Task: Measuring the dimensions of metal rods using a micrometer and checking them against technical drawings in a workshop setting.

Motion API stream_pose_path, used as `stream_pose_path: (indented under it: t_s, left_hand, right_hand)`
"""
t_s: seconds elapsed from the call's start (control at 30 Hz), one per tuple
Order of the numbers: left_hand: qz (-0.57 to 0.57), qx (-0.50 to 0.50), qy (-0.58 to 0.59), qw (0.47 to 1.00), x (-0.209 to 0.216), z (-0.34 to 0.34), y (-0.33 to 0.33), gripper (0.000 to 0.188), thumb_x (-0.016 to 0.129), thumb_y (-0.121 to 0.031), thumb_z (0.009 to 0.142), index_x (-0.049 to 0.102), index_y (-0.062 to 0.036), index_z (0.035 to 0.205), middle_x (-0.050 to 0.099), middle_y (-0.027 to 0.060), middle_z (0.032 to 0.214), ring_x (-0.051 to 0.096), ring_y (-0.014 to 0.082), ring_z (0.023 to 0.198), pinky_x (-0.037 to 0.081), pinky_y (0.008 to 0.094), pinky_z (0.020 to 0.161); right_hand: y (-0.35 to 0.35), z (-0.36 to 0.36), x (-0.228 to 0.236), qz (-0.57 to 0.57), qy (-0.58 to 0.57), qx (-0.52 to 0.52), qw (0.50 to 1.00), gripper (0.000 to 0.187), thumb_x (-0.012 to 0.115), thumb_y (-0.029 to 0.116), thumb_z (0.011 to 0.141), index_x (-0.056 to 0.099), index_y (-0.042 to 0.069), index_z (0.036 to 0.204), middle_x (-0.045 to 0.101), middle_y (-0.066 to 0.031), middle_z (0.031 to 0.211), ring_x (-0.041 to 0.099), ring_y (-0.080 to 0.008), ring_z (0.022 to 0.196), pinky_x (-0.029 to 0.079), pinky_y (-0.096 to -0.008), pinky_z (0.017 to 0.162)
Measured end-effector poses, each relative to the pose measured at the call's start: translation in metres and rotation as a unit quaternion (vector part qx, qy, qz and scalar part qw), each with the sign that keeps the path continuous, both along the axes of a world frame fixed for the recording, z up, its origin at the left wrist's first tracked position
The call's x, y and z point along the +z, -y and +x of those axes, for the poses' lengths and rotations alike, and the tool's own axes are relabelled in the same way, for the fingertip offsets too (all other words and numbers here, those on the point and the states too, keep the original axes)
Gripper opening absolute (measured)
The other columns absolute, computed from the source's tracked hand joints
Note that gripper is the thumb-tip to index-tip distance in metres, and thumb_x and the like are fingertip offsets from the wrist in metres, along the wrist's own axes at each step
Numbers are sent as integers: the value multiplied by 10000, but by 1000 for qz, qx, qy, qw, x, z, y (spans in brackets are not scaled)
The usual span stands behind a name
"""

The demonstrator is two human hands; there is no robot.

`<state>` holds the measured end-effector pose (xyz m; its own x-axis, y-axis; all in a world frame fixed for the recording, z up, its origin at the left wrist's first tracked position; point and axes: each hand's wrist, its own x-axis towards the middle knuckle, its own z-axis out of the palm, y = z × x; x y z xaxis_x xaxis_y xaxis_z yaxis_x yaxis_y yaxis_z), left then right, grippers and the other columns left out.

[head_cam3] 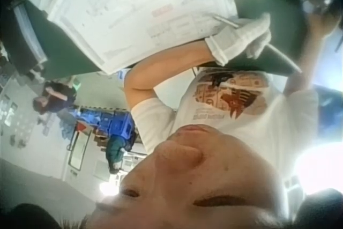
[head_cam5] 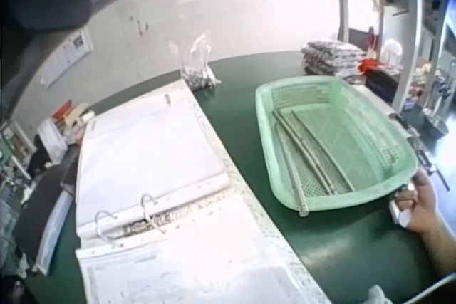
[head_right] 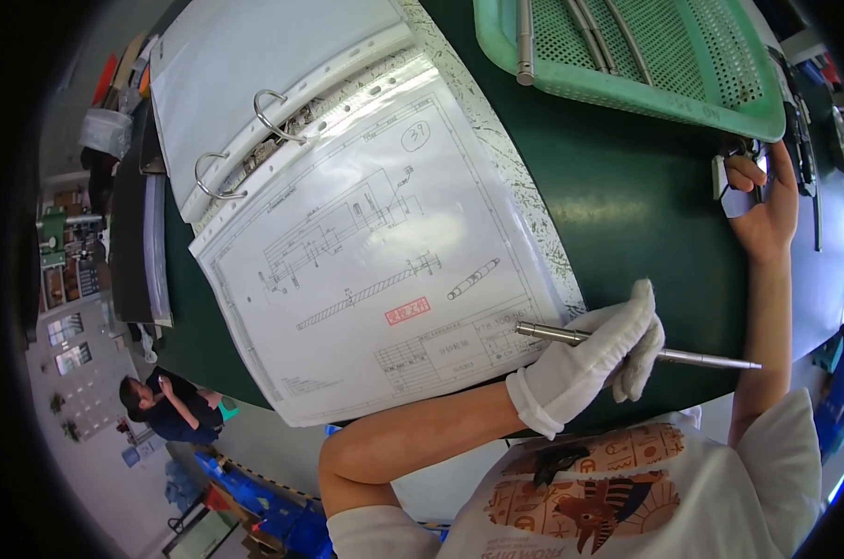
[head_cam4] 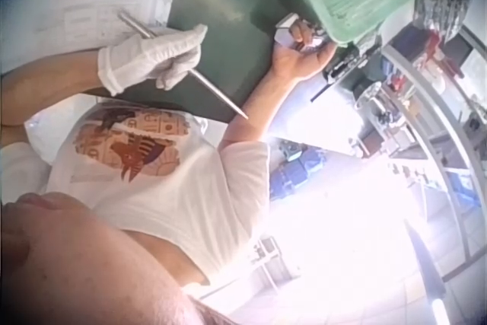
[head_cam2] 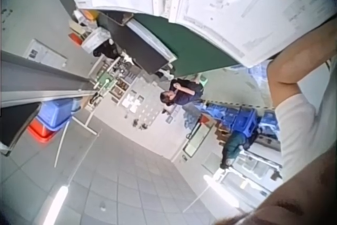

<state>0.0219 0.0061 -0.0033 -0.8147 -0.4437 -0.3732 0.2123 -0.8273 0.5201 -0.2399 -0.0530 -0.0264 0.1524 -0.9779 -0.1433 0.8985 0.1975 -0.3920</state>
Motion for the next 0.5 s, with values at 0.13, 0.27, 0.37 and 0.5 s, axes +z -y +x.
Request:
stream_pose_path:
  t_s: [0.13,0.27,0.37,0.5]
  left_hand:
    - [9,12,-10,1000,0,2,0,510,281,-531,860,411,-108,607,440,1,499,427,64,461,350,171,451]
    - [38,16,-47,998,-5,2,-2,431,322,-460,881,416,-102,661,443,6,544,427,65,488,349,180,465]
    - [51,29,-59,997,-5,1,-2,420,316,-450,886,413,-101,673,438,7,556,425,71,492,351,184,472]
    - [56,32,-68,996,-6,-1,-4,463,284,-495,875,409,-97,675,438,14,558,428,84,496,360,194,482]
  right_hand:
    - [-1,6,5,16,-1,-12,1000,318,388,224,880,441,-15,1083,491,-127,960,369,-102,568,322,-228,533]
    - [-1,3,3,10,4,-8,1000,320,386,226,880,443,-17,1081,495,-124,955,369,-102,569,323,-229,536]
    - [-1,2,2,3,5,0,1000,319,382,225,881,443,-15,1083,495,-124,959,370,-101,571,326,-230,541]
    - [-1,2,2,-6,3,8,1000,321,381,223,881,442,-14,1087,493,-124,971,371,-101,573,329,-231,545]
